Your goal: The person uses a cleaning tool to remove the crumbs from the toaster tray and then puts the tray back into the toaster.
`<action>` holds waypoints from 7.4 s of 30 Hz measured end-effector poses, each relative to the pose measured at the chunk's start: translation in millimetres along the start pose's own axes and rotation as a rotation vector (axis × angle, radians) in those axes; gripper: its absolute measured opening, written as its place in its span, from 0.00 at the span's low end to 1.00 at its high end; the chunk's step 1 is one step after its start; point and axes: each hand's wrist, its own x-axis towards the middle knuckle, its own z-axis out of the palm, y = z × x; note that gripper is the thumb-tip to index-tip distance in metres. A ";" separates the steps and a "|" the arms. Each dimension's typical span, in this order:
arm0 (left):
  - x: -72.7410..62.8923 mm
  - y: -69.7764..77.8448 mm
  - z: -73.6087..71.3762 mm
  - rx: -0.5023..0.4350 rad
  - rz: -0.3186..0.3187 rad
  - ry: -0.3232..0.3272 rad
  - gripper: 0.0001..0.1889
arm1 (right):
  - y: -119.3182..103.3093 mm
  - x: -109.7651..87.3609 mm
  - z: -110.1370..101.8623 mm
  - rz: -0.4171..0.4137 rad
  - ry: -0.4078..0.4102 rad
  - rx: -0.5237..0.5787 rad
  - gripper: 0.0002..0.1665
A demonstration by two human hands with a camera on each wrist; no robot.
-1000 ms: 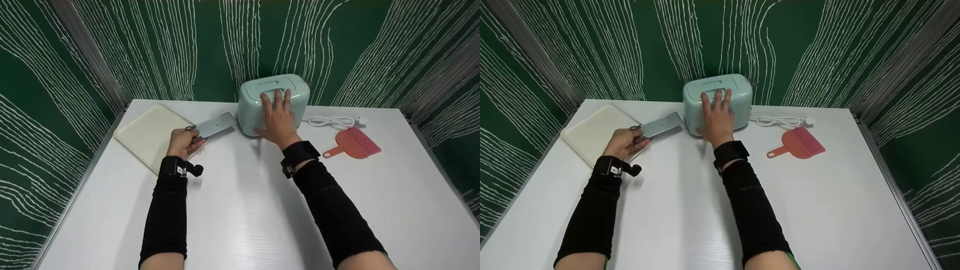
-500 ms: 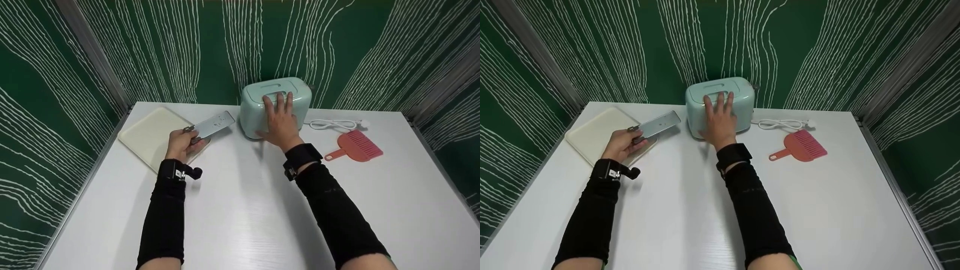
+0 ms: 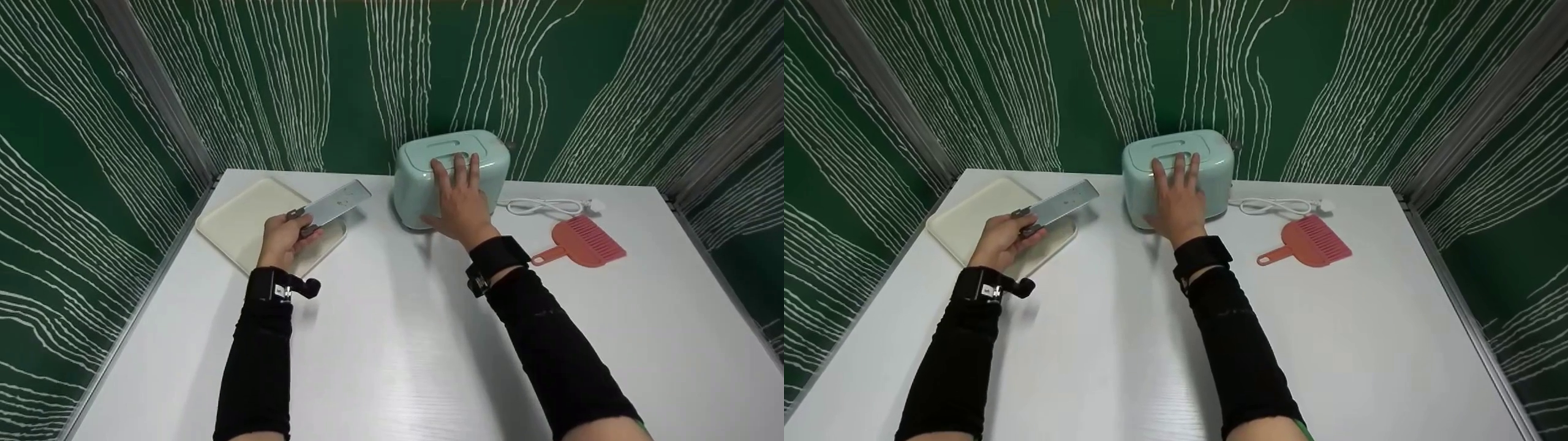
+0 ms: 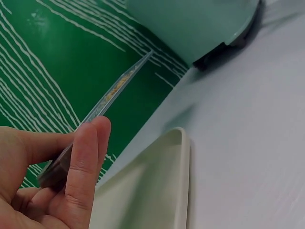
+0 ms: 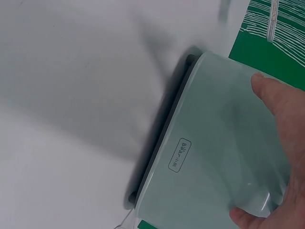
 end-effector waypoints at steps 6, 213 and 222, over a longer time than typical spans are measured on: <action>-3.9 -0.6 -9.7 -0.059 0.013 0.007 0.15 | 6.1 -2.0 -3.8 -0.045 0.016 0.047 0.62; -52.5 8.2 -97.9 0.019 0.054 0.057 0.14 | -158.4 0.6 17.2 0.094 -0.280 0.753 0.32; -57.3 12.3 -97.0 0.076 0.107 0.051 0.12 | -190.6 2.2 27.9 0.055 -0.327 0.737 0.32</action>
